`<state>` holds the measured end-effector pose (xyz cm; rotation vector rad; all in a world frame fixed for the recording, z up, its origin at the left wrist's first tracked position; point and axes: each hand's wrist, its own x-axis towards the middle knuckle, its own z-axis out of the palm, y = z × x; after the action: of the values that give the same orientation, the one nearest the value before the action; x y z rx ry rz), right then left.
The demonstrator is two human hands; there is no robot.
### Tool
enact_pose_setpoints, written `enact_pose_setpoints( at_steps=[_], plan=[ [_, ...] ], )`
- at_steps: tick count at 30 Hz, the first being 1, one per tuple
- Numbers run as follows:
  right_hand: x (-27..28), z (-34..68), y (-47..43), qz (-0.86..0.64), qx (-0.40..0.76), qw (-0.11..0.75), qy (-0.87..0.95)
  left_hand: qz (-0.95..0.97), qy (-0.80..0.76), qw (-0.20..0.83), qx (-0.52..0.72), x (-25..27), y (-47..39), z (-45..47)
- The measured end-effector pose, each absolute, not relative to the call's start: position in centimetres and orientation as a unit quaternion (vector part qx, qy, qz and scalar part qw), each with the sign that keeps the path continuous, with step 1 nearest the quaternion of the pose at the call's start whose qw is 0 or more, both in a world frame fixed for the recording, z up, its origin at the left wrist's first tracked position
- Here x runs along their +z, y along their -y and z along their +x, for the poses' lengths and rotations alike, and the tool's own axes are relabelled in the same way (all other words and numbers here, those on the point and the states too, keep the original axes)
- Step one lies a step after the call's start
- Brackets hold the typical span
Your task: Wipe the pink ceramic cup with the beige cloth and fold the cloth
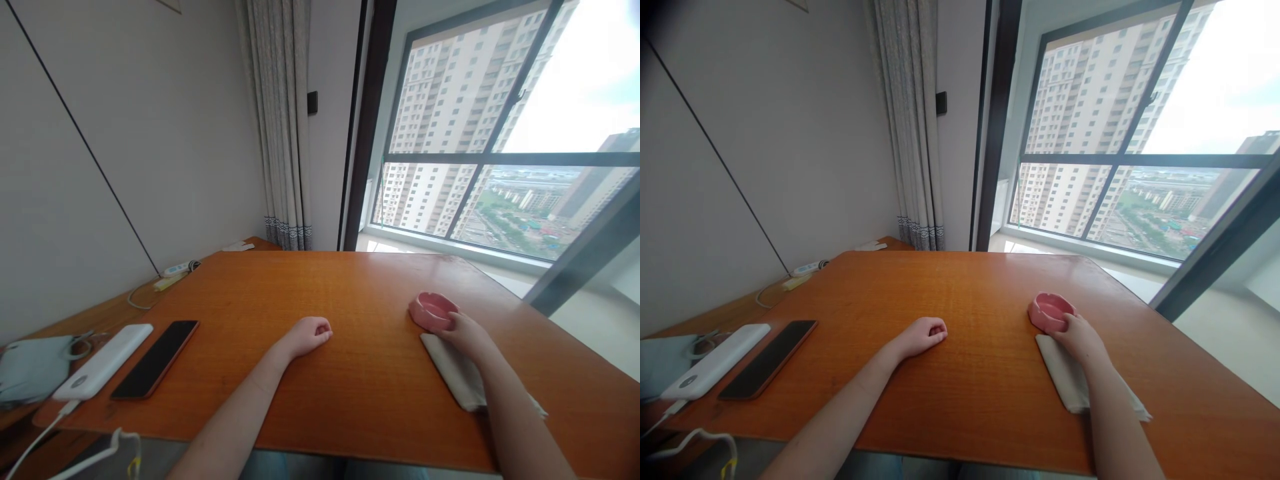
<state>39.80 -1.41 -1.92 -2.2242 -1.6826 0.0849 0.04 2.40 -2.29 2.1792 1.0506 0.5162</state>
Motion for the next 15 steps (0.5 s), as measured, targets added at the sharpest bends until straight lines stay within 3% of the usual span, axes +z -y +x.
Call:
enact_pose_setpoints(
  at_steps=[6,10,15],
  plan=[
    [-0.3,35.2,1.7,-0.744,-0.018,0.234,0.626,0.841,-0.383,0.299,0.236,-2.1,-2.0,0.4],
    [0.5,28.9,1.8,-0.674,0.046,0.245,0.696,0.846,-0.353,0.247,0.316,-1.3,-1.2,0.8],
    [0.7,21.8,2.4,-0.63,0.132,0.242,0.726,0.892,-0.309,0.161,0.289,0.3,0.2,0.9]
  ],
)
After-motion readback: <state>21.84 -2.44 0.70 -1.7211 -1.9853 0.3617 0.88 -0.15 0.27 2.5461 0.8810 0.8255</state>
